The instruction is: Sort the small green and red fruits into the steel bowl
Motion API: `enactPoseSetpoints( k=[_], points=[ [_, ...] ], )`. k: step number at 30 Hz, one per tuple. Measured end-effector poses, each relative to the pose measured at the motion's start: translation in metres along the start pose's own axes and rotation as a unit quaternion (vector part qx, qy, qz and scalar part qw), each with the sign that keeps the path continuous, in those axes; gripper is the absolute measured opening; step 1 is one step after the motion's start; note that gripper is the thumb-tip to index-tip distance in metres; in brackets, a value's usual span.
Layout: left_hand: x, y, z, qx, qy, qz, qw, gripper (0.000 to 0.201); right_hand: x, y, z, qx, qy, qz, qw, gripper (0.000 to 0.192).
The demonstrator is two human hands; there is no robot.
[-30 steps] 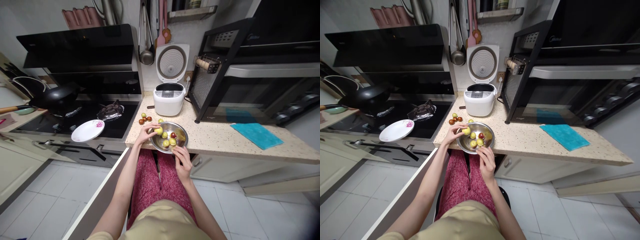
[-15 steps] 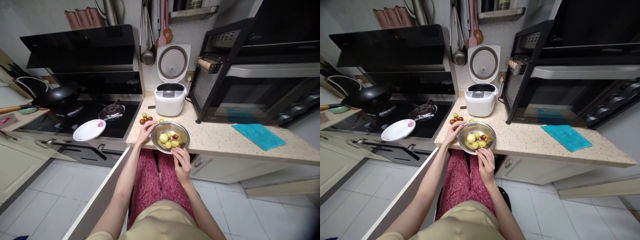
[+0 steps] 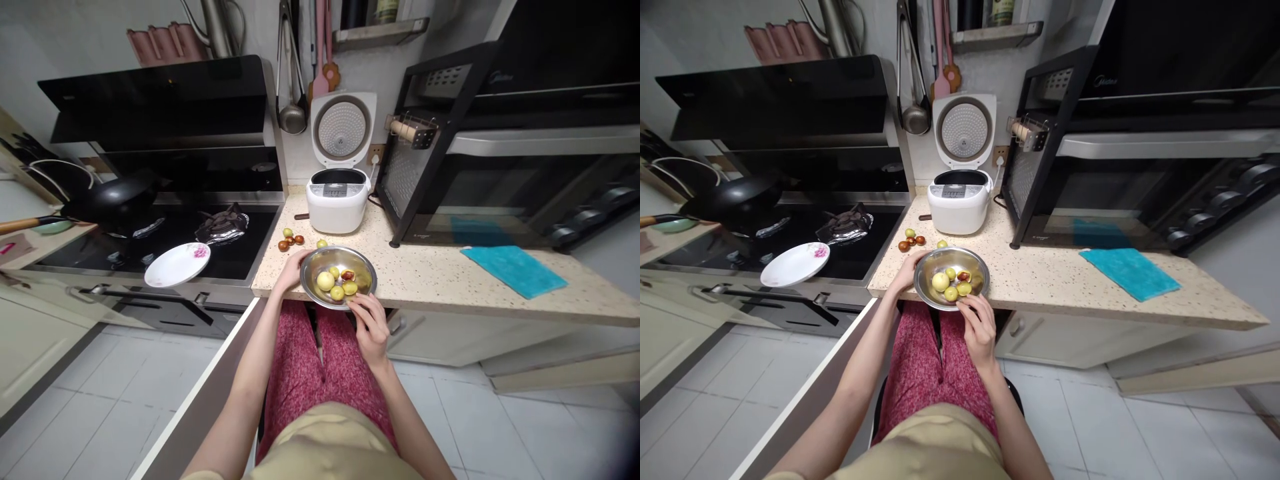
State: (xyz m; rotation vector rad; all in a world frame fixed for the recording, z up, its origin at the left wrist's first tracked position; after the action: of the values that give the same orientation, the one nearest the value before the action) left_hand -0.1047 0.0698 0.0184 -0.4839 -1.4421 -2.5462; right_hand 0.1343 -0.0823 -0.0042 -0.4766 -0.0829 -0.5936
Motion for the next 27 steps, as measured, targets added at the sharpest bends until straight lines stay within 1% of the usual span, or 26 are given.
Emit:
enactPoseSetpoints(
  k=[4, 6, 9, 13, 18, 20, 24, 27],
  points=[
    [-0.003, 0.003, 0.0, -0.045, -0.041, -0.026, 0.998, 0.048, 0.004, 0.006, -0.001, 0.0, 0.003, 0.004, 1.0, 0.045],
    [-0.004, 0.002, 0.0, -0.062, -0.054, -0.02, 0.996, 0.051, 0.007, 0.009, 0.0, 0.002, 0.004, 0.002, 1.0, 0.048],
    [-0.005, 0.0, 0.001, -0.081, -0.06, 0.001, 0.995, 0.054, 0.012, 0.016, 0.001, 0.007, 0.003, -0.003, 1.0, 0.05],
    [-0.008, 0.003, 0.003, -0.088, -0.043, 0.034, 0.995, 0.048, 0.018, 0.025, 0.002, 0.008, 0.008, -0.016, 1.0, 0.047],
    [-0.01, 0.011, 0.004, -0.076, -0.014, 0.072, 0.994, 0.03, 0.022, 0.026, 0.008, 0.012, 0.005, -0.026, 1.0, 0.041],
    [-0.01, 0.013, 0.004, -0.073, -0.01, 0.093, 0.993, 0.031, 0.023, 0.024, 0.009, 0.013, -0.001, -0.031, 0.999, 0.036],
    [-0.011, 0.013, 0.004, -0.087, -0.016, 0.112, 0.99, 0.047, 0.02, 0.02, 0.011, 0.012, -0.011, -0.05, 0.999, 0.032],
    [-0.011, 0.01, 0.005, -0.097, -0.01, 0.099, 0.99, 0.041, 0.017, 0.018, 0.01, 0.014, -0.002, -0.051, 0.999, 0.03]
  ],
)
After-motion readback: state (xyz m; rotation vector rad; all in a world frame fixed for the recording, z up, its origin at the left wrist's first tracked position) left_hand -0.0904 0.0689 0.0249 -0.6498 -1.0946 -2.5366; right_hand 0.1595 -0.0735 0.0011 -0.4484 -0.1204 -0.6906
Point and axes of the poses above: each hand's wrist, its own z-axis towards the middle knuckle, its own x-axis out of the back of the hand, y = z × x, the point moved 2 cm from there along z, towards the middle knuckle, and after that the axes turned 2 degrees about y, right-handed, at the moved point
